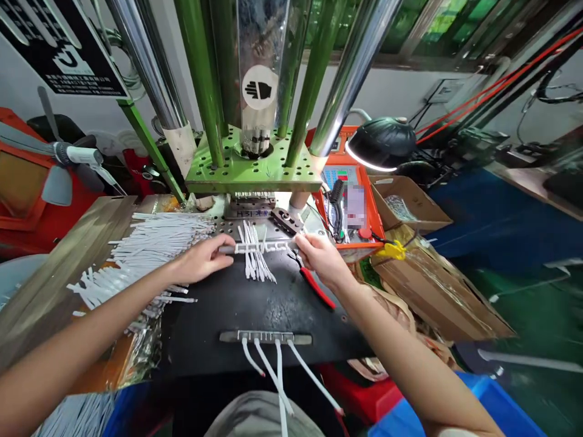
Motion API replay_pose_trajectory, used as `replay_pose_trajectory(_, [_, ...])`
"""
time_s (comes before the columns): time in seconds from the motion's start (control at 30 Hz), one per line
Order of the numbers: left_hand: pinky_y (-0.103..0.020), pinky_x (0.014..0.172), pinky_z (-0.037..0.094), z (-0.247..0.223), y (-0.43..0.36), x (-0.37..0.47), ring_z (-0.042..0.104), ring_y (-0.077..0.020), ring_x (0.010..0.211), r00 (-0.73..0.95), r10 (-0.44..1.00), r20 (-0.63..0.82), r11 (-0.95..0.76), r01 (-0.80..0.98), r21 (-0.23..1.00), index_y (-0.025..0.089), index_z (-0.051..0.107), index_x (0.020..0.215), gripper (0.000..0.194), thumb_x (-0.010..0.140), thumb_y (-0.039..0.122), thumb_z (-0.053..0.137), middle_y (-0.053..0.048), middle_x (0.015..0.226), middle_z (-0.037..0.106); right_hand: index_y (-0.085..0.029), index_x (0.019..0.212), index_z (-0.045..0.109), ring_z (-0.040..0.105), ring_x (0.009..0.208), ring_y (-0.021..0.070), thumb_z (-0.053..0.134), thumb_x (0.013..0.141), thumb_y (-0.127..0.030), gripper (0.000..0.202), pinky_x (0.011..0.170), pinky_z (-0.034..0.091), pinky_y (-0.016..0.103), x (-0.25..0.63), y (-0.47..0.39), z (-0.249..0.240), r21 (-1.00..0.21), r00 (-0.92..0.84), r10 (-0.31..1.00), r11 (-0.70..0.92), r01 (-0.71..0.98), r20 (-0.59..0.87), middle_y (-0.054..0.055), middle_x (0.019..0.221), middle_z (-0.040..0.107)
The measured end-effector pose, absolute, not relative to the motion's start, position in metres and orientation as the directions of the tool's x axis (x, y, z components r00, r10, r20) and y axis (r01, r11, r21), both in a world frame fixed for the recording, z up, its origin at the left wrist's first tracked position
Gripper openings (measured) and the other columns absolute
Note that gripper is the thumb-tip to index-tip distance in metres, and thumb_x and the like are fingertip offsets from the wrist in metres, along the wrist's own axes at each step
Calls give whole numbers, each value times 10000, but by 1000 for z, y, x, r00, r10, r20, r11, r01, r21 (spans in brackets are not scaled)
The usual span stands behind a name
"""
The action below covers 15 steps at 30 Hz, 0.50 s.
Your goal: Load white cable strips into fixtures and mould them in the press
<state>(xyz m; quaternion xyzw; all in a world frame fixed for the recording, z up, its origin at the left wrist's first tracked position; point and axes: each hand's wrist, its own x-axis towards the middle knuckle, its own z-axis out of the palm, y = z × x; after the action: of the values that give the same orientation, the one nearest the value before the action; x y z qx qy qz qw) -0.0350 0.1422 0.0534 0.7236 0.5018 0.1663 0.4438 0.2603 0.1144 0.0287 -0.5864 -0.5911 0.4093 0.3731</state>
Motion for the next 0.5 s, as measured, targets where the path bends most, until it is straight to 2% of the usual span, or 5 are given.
replay_pose_trajectory(0.1, [-270,598,316,55,94,-43,532,-158,625,576,801,-162,-405,721,562,208,542,983,259,980,424,399,22,671,536,-228,573,401,416,425,134,439,955,-381,413,473,308,257,267,59,25,-821,-191,976,22,571,-107,-21,470,454])
replay_pose_trajectory(0.2, [-290,594,269,52,71,-37,528,-176,612,620,765,-175,-478,728,492,213,455,854,284,1010,404,315,8,661,520,-212,675,512,539,588,179,424,972,-296,321,590,370,282,265,30,22,-626,-192,981,148,765,-2,28,615,568])
replay_pose_trajectory(0.37, [-280,594,262,55,70,-26,536,-190,621,622,749,-227,-462,737,494,220,469,853,317,1010,440,303,-4,674,539,-204,1235,582,632,852,182,515,972,-330,300,770,460,275,240,30,20,-872,-377,921,258,415,93,31,969,687])
replay_pose_trajectory(0.43, [-277,594,268,60,71,-25,543,-193,626,628,744,-228,-471,734,489,222,480,876,306,1005,438,305,-4,685,549,-206,1103,663,624,822,177,647,891,-358,261,749,461,262,225,37,15,-920,-398,912,232,315,94,5,909,688])
replay_pose_trajectory(0.5, [-278,602,279,64,70,-25,548,-196,638,648,731,-215,-505,725,469,222,475,881,295,1002,433,308,-6,701,554,-183,875,683,599,715,167,648,880,-399,220,669,457,252,215,43,8,-949,-246,965,159,271,91,-3,766,652])
